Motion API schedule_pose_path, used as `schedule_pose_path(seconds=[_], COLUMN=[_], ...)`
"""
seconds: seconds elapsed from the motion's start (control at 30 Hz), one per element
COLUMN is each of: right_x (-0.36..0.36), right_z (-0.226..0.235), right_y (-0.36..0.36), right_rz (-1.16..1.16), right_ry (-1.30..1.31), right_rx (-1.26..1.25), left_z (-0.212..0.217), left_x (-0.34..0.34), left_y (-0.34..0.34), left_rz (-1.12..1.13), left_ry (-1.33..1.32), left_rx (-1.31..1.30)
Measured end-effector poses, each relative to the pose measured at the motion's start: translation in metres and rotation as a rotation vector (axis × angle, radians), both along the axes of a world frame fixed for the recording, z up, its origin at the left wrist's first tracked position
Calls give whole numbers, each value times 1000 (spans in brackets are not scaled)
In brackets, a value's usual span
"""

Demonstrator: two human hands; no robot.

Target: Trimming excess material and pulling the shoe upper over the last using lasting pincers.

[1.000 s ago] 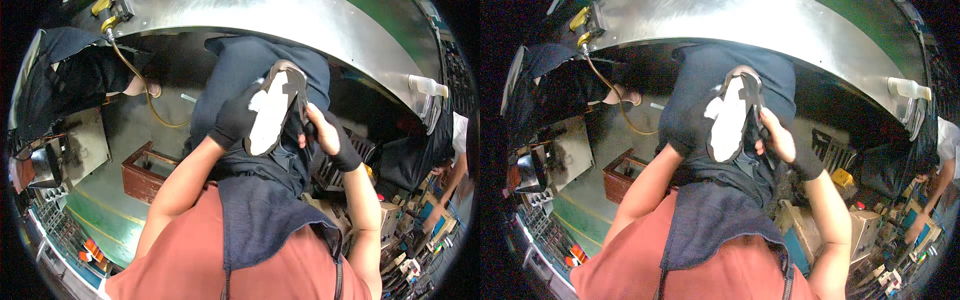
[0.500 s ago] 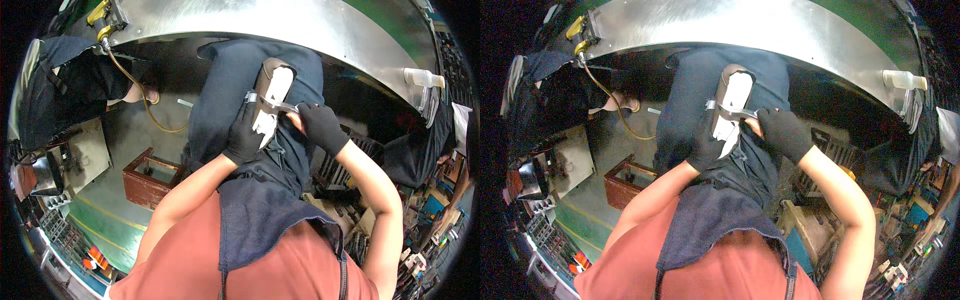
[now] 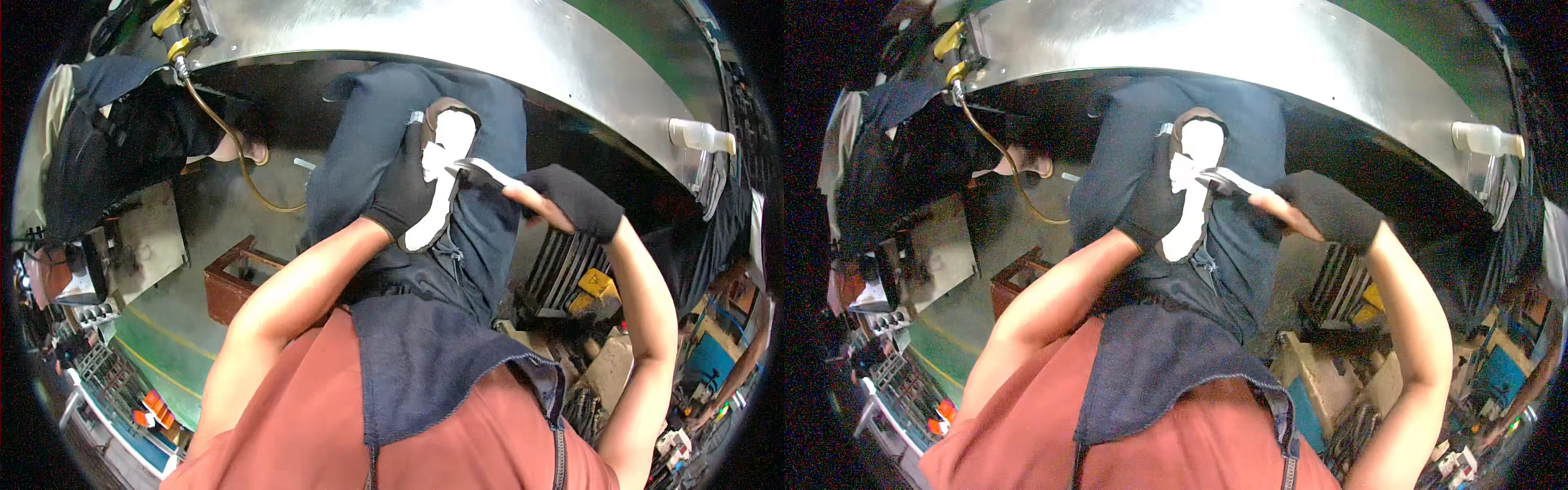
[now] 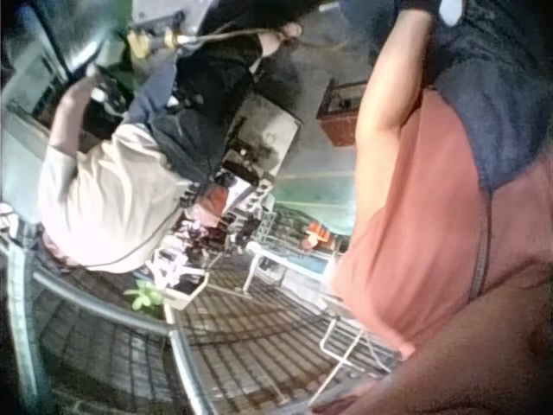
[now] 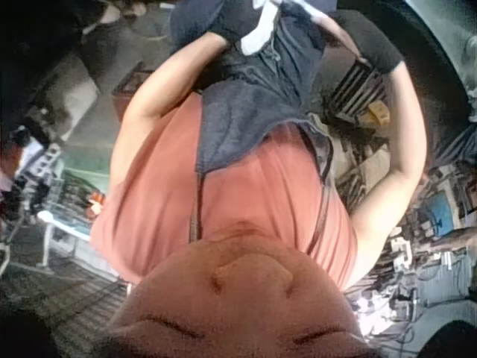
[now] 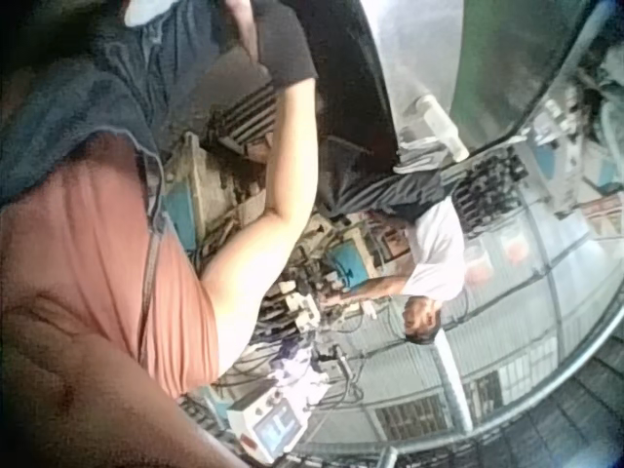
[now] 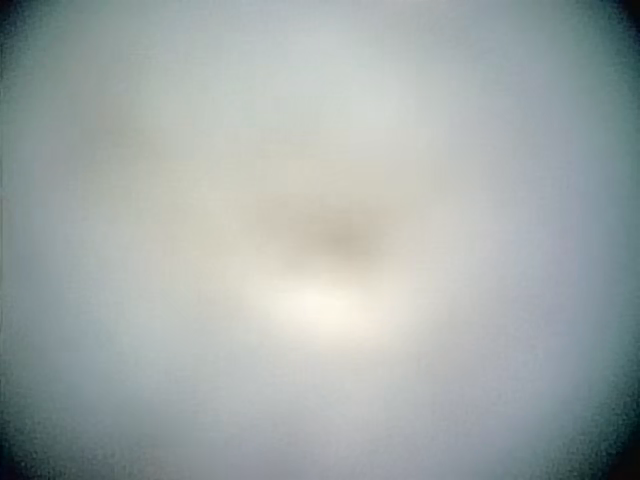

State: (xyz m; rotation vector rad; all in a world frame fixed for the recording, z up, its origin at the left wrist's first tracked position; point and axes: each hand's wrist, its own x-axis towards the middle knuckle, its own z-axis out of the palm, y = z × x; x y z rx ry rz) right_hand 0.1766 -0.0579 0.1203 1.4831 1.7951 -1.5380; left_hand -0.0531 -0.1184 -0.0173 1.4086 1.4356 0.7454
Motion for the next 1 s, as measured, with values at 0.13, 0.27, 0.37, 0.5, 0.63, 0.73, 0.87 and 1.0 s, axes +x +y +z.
schedule_pose_path(seconds=[0.13, 0.27, 0.37, 0.5, 0.63, 0.73, 0.87, 1.0], right_x=[-34, -21, -12, -10, 2, -32, -34, -26], right_z=[52, -39, -71, -53, -43, -1, -42, -59], right_y=[-14, -69, -98, -103, -101, -96, -98, -105], right_rz=[253, 26, -100, -237, -112, 122, 289, 258], right_ry=[26, 368, 238, 112, -9, 229, 560, 249], right_rx=[511, 570, 332, 142, 134, 399, 566, 541], left_z=[-9, -32, -61, -61, -57, -35, -36, -32], left_x=[-14, -17, -19, -34, -5, -20, -20, -26], left_y=[-4, -43, -113, -117, -103, -93, -96, -108], left_rz=[9, -167, 67, -378, 89, -45, -52, -85], left_ry=[-45, -265, -369, -142, -131, -231, -305, -84], left_rx=[96, -178, -59, -35, -158, -39, -156, -260])
